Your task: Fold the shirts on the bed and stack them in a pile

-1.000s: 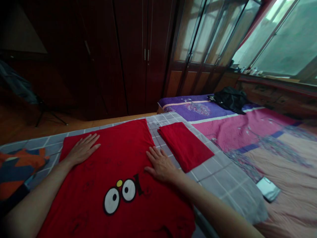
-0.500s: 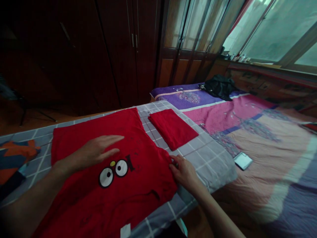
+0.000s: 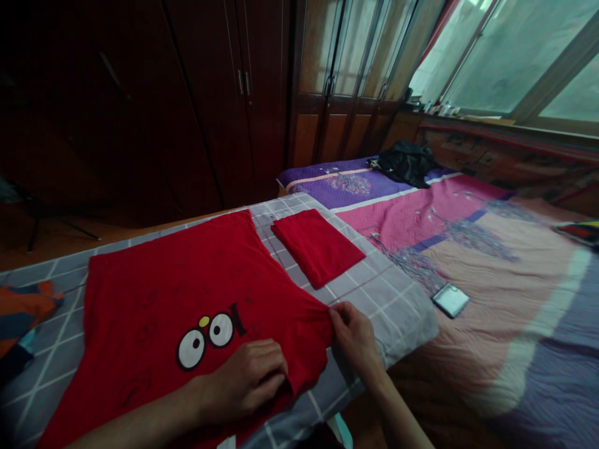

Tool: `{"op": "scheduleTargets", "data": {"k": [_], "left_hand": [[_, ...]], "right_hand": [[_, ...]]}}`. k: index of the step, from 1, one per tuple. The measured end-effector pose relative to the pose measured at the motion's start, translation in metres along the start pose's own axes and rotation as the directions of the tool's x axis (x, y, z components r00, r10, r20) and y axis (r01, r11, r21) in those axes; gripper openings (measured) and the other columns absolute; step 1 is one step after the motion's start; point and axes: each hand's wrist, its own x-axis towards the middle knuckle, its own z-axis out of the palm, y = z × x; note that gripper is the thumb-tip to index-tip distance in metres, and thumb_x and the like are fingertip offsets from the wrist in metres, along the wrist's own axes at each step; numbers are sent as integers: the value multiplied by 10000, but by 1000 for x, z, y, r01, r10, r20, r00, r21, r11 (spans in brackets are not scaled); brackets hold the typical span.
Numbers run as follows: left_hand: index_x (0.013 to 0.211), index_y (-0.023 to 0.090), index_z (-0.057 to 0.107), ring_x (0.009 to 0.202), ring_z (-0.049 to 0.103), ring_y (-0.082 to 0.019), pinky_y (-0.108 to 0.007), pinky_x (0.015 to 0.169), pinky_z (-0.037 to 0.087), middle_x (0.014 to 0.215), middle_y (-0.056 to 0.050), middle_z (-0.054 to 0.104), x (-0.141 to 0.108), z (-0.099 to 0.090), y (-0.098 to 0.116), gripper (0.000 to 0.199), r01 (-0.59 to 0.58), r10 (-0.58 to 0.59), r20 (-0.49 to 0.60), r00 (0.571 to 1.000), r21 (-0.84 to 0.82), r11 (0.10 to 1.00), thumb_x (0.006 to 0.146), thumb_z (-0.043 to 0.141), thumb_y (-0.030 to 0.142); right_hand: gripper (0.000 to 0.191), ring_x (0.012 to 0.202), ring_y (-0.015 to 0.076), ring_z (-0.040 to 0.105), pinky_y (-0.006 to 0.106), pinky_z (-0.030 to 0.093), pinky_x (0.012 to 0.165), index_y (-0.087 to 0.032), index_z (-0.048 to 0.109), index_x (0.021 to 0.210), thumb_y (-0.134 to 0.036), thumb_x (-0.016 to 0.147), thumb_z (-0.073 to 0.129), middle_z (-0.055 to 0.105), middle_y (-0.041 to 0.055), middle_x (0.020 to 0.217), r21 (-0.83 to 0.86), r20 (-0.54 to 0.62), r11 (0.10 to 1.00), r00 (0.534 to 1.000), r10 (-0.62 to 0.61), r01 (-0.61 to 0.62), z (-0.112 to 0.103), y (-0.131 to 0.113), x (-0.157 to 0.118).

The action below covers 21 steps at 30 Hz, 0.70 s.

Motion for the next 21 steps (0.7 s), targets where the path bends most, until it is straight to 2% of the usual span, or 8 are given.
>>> {"op": "scheduleTargets", "data": {"k": [4, 7, 8, 11, 13, 15, 18, 21], "left_hand": [[898, 176, 522, 758, 540, -137, -242, 697, 408, 824, -13, 591, -3, 0, -1, 43, 43, -43, -13, 999, -53, 998, 874, 506, 208], [1024, 199, 515, 862, 541, -197, -309, 768, 417, 953, -32, 596, -5, 4, -1, 390, 28, -30, 29, 999, 88, 996, 769, 656, 457], [1007, 204, 516, 870, 537, -206, -320, 766, 417, 961, -32, 593, -6, 8, -1, 407, 9, -15, 44, 999, 140, 990, 753, 666, 485], [842, 194, 507, 804, 534, -179, -296, 689, 399, 873, -17, 586, -5, 19, -6, 206, -53, 37, 70, 997, 238, 970, 816, 614, 368], [771, 187, 489, 743, 529, -156, -285, 635, 376, 795, -7, 575, -5, 26, -11, 160, -90, 77, 65, 995, 243, 966, 815, 600, 295], [741, 185, 488, 695, 523, -141, -282, 587, 353, 742, 4, 565, -5, 30, -16, 162, -128, 116, 67, 991, 219, 967, 771, 625, 268], [754, 186, 516, 726, 542, -131, -277, 586, 356, 809, 8, 601, -5, 31, -21, 154, -158, 150, 60, 987, 165, 974, 739, 649, 263], [820, 193, 551, 1005, 551, -186, -310, 780, 408, 1064, -19, 622, -6, 31, -23, 133, -186, 184, 23, 983, 139, 973, 803, 618, 307]], "right_hand": [[364, 566, 180, 582, 269, 378, 528, -201, 640, 945, -497, 797, 488, 617, 6, 617, -285, 38, 959, 999, 3, 8, 5, -17, -3], [234, 529, 164, 533, 267, 320, 513, -211, 618, 704, -426, 751, 541, 590, 4, 568, -420, 127, 907, 991, 32, 25, 5, -31, -4], [231, 522, 158, 518, 265, 314, 510, -212, 577, 625, -410, 739, 543, 579, 3, 552, -396, 132, 918, 990, 42, 14, 5, -34, -3], [260, 500, 142, 491, 251, 329, 491, -210, 518, 595, -441, 703, 567, 544, -14, 519, -32, 150, 995, 984, 100, -96, 7, -39, 0], [295, 466, 119, 459, 237, 331, 469, -204, 505, 612, -469, 665, 621, 512, -35, 501, 289, 180, 934, 970, 161, -209, 8, -40, 3], [326, 439, 100, 434, 226, 328, 452, -200, 485, 607, -467, 636, 670, 494, -46, 494, 495, 203, 815, 952, 229, -302, 9, -42, 7], [319, 449, 117, 485, 236, 363, 454, -196, 505, 626, -455, 622, 691, 542, -25, 525, 590, 225, 713, 926, 304, -378, 6, -42, 10], [312, 520, 153, 563, 260, 418, 507, -189, 566, 703, -444, 601, 715, 624, 8, 607, 570, 222, 727, 924, 312, -382, -1, -38, 14]]}}
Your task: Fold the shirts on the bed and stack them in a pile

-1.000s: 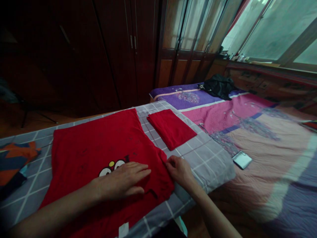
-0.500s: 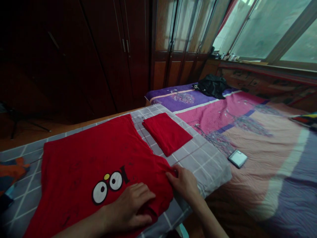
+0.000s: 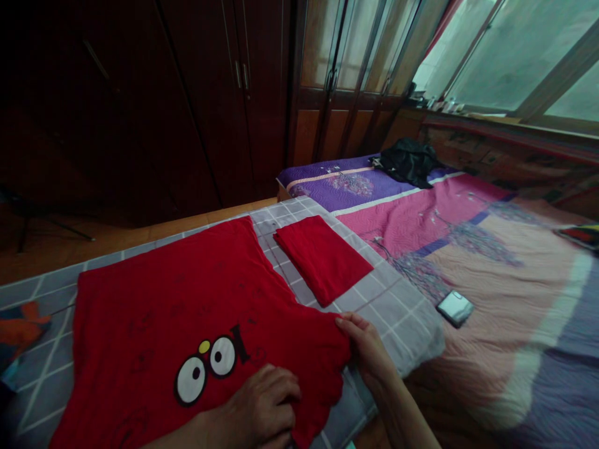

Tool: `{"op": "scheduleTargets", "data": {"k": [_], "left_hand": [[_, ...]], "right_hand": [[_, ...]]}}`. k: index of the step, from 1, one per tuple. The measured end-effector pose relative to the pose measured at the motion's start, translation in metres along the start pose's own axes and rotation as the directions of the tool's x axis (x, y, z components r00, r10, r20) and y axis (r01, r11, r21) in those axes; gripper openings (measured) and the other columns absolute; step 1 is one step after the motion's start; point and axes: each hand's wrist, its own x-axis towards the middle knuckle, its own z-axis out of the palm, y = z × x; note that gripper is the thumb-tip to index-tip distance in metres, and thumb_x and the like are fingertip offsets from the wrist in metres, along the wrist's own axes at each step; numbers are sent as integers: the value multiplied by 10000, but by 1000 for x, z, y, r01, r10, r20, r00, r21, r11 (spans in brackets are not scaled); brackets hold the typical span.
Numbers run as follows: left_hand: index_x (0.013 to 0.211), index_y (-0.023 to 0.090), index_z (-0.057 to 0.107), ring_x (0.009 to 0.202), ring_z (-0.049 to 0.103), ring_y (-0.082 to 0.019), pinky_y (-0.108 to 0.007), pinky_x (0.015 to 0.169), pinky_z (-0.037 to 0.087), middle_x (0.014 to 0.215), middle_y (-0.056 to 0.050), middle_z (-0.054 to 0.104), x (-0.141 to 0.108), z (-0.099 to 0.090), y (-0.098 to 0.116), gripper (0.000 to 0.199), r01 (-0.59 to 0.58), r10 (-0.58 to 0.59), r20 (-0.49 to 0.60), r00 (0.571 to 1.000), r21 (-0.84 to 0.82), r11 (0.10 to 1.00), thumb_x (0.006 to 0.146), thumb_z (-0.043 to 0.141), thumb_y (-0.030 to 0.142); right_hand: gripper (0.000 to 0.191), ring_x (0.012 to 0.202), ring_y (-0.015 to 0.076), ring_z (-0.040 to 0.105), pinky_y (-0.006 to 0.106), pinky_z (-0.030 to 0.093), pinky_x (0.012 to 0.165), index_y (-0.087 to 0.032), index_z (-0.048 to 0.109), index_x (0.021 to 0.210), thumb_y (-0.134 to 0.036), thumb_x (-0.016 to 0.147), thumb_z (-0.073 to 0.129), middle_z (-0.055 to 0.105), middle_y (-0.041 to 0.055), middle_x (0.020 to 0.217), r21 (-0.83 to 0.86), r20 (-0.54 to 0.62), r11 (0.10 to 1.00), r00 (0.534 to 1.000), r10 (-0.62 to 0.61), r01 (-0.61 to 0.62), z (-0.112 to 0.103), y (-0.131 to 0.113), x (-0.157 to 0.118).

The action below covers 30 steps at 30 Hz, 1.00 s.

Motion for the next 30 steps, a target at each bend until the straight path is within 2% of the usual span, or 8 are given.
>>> {"op": "scheduleTargets", "data": {"k": [4, 7, 9, 11, 13, 18, 24, 30], "left_hand": [[890, 199, 567, 1251, 432, -207, -416, 1070, 271, 1214, -25, 601, -3, 3, -2, 114, -66, 66, -17, 998, -31, 997, 886, 535, 309], [917, 203, 572, 1288, 407, -176, -392, 1131, 199, 1222, -10, 612, -4, 5, -4, 103, -77, 78, 11, 997, -89, 993, 896, 525, 292], [924, 198, 574, 1310, 383, -169, -381, 1142, 189, 1239, -7, 607, -5, 5, -5, 106, -84, 87, 16, 996, -115, 990, 900, 521, 288], [921, 193, 575, 1319, 372, -163, -376, 1147, 184, 1246, -5, 604, -5, 3, -4, 106, -86, 88, 13, 996, -131, 988, 907, 509, 275], [928, 191, 577, 1320, 372, -163, -376, 1146, 191, 1248, -9, 602, -4, -2, -3, 112, -75, 78, 20, 997, -143, 987, 911, 502, 273], [954, 185, 586, 1326, 368, -191, -398, 1141, 216, 1273, -43, 584, -2, -18, 0, 211, -55, 66, 51, 996, -193, 980, 902, 524, 380], [916, 187, 599, 1303, 399, -185, -396, 1136, 227, 1245, -42, 598, 0, -24, 5, 231, 6, 11, 67, 998, -241, 971, 917, 500, 396], [916, 174, 601, 1264, 428, -207, -380, 1123, 237, 1221, -54, 587, 10, -46, 8, 224, 3, 28, 153, 988, -195, 981, 912, 509, 379]], "right_hand": [[336, 546, 177, 578, 273, 407, 506, -193, 614, 773, -509, 665, 651, 649, 16, 624, -382, 11, 919, 995, -101, 97, -13, -2, 6], [360, 590, 200, 597, 296, 402, 540, -208, 640, 777, -542, 764, 508, 654, 23, 629, -716, 81, 670, 977, -199, 196, -16, -6, 6], [389, 639, 225, 622, 314, 393, 570, -225, 659, 853, -537, 816, 430, 675, 32, 669, -867, 73, 464, 967, -245, 183, -15, -9, 4], [404, 700, 253, 643, 326, 382, 595, -235, 659, 963, -528, 841, 409, 694, 47, 720, -953, 58, 271, 962, -266, 132, -15, -10, 3], [401, 737, 265, 651, 323, 376, 601, -227, 645, 1027, -512, 847, 429, 701, 64, 751, -980, 80, 160, 967, -243, 121, -15, -10, 2], [304, 742, 234, 639, 304, 371, 609, -225, 652, 835, -479, 833, 485, 684, 60, 810, -974, 176, 108, 965, -196, 200, -14, -10, 4], [237, 781, 216, 605, 298, 387, 679, -210, 628, 694, -388, 784, 501, 643, 60, 807, -948, 237, 152, 941, -242, 278, -20, -16, 10], [299, 623, 184, 590, 264, 328, 538, -199, 603, 810, -446, 837, 436, 646, 38, 684, -958, 53, 273, 989, -138, 90, -27, -18, 14]]}}
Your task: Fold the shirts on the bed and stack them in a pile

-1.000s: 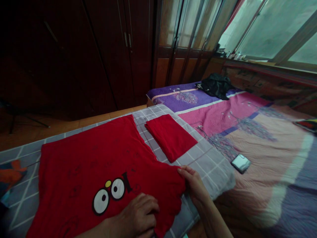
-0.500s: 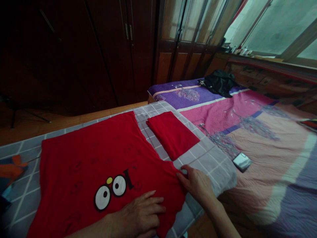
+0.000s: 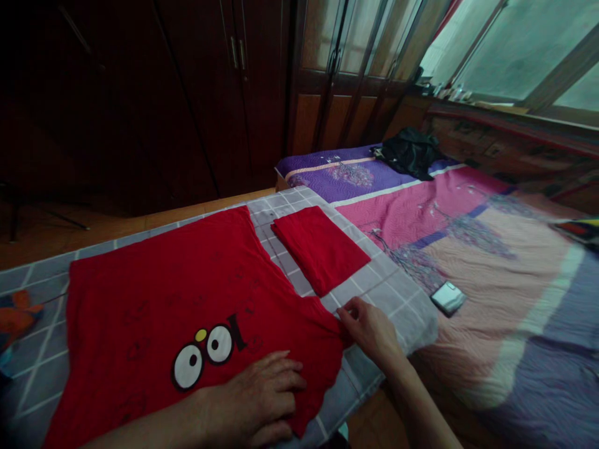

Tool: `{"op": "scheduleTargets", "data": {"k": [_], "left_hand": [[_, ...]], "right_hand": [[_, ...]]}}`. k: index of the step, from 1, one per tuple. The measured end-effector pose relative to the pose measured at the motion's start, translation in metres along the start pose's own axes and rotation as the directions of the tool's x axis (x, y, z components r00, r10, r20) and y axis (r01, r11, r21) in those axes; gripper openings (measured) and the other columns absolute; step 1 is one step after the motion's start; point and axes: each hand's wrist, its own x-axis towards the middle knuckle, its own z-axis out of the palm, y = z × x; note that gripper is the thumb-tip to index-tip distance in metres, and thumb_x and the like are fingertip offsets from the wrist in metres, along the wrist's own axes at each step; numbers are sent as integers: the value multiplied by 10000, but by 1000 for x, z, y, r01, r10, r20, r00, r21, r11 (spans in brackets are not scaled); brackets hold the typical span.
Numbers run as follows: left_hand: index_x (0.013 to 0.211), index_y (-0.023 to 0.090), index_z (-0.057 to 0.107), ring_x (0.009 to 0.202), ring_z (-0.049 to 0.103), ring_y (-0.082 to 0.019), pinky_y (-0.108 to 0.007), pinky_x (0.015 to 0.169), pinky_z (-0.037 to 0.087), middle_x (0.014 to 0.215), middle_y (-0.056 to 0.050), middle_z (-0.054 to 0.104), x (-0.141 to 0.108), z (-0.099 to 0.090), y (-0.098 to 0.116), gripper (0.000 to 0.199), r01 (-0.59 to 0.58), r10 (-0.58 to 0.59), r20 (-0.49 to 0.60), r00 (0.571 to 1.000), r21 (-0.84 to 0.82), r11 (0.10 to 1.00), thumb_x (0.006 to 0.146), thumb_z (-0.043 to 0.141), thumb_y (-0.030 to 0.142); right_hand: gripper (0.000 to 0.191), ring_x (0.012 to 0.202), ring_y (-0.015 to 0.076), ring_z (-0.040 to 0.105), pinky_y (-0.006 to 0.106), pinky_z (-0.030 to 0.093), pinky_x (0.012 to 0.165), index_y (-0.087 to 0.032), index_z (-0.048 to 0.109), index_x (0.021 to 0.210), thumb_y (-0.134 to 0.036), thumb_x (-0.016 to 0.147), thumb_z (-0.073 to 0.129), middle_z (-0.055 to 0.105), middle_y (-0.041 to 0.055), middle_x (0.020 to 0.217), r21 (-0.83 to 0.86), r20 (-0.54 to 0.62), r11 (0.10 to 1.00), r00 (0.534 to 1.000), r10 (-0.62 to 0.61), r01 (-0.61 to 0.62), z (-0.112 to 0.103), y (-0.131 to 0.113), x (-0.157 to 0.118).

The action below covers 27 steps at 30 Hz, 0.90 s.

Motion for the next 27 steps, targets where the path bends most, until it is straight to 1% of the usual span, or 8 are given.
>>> {"op": "scheduleTargets", "data": {"k": [4, 6, 8, 12, 17, 21, 24, 27], "left_hand": [[838, 177, 595, 990, 572, -181, -312, 955, 406, 970, -31, 646, 17, -18, -2, 171, -9, 8, 63, 998, 21, 1000, 886, 551, 335], [824, 179, 582, 861, 576, -162, -276, 832, 447, 881, -20, 633, 29, -19, -8, 132, 47, -48, 21, 999, 20, 999, 886, 541, 288], [856, 176, 577, 868, 562, -168, -280, 811, 444, 914, -31, 621, 39, -13, -16, 100, 124, -122, -88, 989, 20, 992, 897, 503, 230], [926, 159, 571, 942, 526, -186, -315, 859, 422, 1012, -55, 590, 48, 8, -31, 122, 202, -194, -261, 946, 5, 979, 902, 453, 142], [928, 153, 573, 947, 504, -204, -337, 852, 424, 1010, -65, 563, 45, 15, -35, 124, 193, -171, -296, 940, 48, 980, 884, 462, 121], [964, 150, 579, 959, 511, -214, -357, 870, 434, 1005, -69, 569, 46, 15, -36, 154, 292, -263, -301, 917, 56, 955, 877, 457, 115], [1196, 143, 514, 1133, 472, -247, -411, 1020, 362, 1207, -97, 543, 45, 19, -37, 346, 273, -237, -279, 931, 97, 957, 862, 448, 83], [1364, 168, 373, 1276, 382, -249, -444, 1123, 243, 1376, -95, 449, 43, 21, -39, 517, 231, -212, -273, 938, 40, 972, 860, 431, 67]], "right_hand": [[310, 558, 159, 535, 256, 269, 498, -195, 596, 727, -492, 787, 530, 611, 21, 608, -10, 120, 1000, 992, -28, 29, 5, -3, -6], [315, 526, 140, 489, 254, 251, 487, -195, 547, 612, -476, 755, 561, 561, 5, 548, 66, 136, 997, 989, -51, 42, 9, -3, -9], [310, 510, 125, 451, 248, 257, 483, -199, 493, 565, -452, 714, 592, 510, -17, 514, 265, 108, 963, 991, -81, 50, 12, -2, -11], [268, 507, 101, 445, 230, 312, 498, -188, 492, 610, -388, 645, 668, 512, -44, 537, 727, 132, 687, 986, -102, -26, 11, -1, -12], [329, 595, 131, 578, 241, 411, 581, -162, 600, 816, -318, 574, 759, 640, -12, 663, 884, 249, 426, 965, -81, -192, 10, -10, -12], [307, 628, 148, 615, 260, 450, 619, -145, 655, 812, -327, 590, 762, 683, 16, 700, 877, 294, 417, 953, -76, -238, 16, -14, -10], [282, 506, 123, 560, 237, 418, 510, -151, 672, 751, -361, 580, 751, 655, -5, 602, 875, 223, 434, 974, 31, -214, 18, -16, -8], [257, 529, 137, 579, 239, 439, 517, -162, 697, 772, -363, 614, 718, 673, 4, 626, 862, 112, 493, 992, 51, -122, 16, -22, -11]]}}
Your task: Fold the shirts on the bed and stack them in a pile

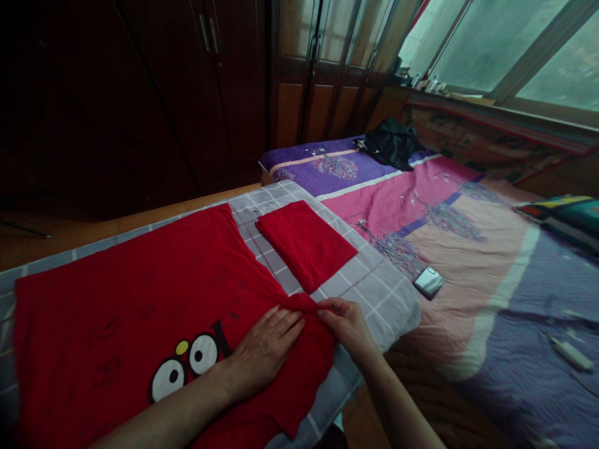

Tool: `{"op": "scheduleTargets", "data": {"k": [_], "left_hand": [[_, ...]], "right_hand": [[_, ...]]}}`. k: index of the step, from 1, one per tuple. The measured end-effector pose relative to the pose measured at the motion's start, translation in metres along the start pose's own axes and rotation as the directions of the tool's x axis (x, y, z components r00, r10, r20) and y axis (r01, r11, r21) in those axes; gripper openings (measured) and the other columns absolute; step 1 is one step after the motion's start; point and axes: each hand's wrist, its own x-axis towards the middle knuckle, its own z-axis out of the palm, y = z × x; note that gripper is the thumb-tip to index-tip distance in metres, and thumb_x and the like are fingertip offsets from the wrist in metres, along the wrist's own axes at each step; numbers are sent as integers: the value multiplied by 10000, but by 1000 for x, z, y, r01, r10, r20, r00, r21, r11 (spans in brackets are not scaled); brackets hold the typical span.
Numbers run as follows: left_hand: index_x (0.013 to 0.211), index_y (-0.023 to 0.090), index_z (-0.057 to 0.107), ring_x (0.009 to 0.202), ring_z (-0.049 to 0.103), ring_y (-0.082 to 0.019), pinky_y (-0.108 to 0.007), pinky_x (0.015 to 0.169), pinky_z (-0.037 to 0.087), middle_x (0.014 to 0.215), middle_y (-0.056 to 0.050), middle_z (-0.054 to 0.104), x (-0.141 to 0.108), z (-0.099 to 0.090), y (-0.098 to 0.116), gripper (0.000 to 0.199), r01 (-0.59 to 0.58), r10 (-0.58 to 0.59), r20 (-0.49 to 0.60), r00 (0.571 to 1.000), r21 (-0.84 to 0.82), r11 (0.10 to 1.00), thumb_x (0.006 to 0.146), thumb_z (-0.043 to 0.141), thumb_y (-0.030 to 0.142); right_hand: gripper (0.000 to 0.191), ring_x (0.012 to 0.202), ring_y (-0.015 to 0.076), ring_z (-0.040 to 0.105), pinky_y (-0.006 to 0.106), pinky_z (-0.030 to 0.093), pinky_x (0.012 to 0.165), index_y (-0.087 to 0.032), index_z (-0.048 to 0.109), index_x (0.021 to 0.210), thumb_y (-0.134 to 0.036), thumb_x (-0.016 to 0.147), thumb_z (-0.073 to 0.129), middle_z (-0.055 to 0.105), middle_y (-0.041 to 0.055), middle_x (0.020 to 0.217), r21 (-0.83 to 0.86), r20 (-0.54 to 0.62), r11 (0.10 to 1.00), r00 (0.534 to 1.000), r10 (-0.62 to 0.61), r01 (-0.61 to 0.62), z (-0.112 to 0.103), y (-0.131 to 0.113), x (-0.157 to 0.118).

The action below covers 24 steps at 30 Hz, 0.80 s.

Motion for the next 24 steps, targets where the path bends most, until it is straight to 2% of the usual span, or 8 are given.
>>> {"op": "scheduleTargets", "data": {"k": [2, 5, 8, 12, 16, 19, 22, 24], "left_hand": [[1374, 185, 357, 1292, 373, -237, -433, 1124, 258, 1394, -91, 431, 1, -3, -2, 536, 33, -37, -26, 999, -141, 989, 856, 447, 83], [1341, 168, 377, 1210, 461, -202, -371, 1054, 376, 1338, -111, 463, 6, -8, -7, 504, 154, -239, -155, 959, -424, 892, 849, 469, 107], [1346, 164, 367, 1071, 553, -167, -333, 986, 437, 1280, -107, 501, 11, -10, -12, 533, 213, -393, -188, 900, -597, 774, 827, 464, 86], [1394, 205, 348, 1294, 384, -173, -346, 1108, 287, 1418, -65, 405, 11, -13, -18, 666, 149, -294, -193, 936, -540, 828, 765, 378, -11], [1410, 233, 347, 1226, 449, -189, -353, 1057, 339, 1340, -60, 481, 8, -19, -19, 757, 145, -213, -116, 970, -425, 893, 701, 379, -29], [1349, 209, 437, 1003, 549, -187, -335, 907, 449, 1089, -64, 558, 10, -23, -19, 685, 188, -242, -82, 967, -408, 893, 697, 417, -1], [1081, 175, 597, 889, 550, -171, -319, 831, 470, 932, -44, 539, 15, -24, -21, 392, 221, -319, -137, 938, -473, 853, 744, 449, 41], [872, 170, 592, 889, 550, -165, -319, 836, 470, 917, -40, 529, 20, -21, -24, 174, 229, -394, -189, 900, -564, 794, 772, 482, 81]], "right_hand": [[234, 631, 168, 627, 253, 474, 587, -167, 714, 803, -350, 663, 678, 705, 29, 713, -86, 4, 990, 993, -115, 115, 6, -4, -6], [225, 741, 192, 656, 263, 485, 654, -178, 727, 856, -308, 762, 570, 723, 54, 816, -258, 93, 916, 952, -292, 306, 16, -7, -20], [287, 684, 164, 646, 241, 446, 615, -190, 722, 931, -209, 831, 454, 700, 53, 759, -476, 259, 714, 858, -444, 513, 27, -6, -33], [333, 519, 124, 541, 230, 311, 501, -179, 696, 990, -115, 827, 413, 593, 26, 609, -656, 460, 305, 686, -563, 690, 36, 3, -43], [309, 510, 123, 515, 239, 276, 499, -176, 683, 983, -98, 820, 432, 572, 17, 601, -668, 534, 166, 623, -572, 725, 38, 10, -46], [326, 569, 142, 568, 239, 332, 533, -181, 668, 1041, -130, 851, 408, 626, 38, 660, -670, 493, 257, 676, -548, 697, 33, 13, -43], [318, 732, 192, 646, 269, 420, 638, -189, 669, 1056, -231, 866, 418, 704, 81, 852, -701, 255, 509, 842, -475, 499, 23, 16, -32], [303, 750, 222, 654, 292, 438, 648, -203, 698, 964, -330, 851, 447, 715, 74, 846, -677, 86, 660, 926, -368, 326, 15, 19, -21]]}}
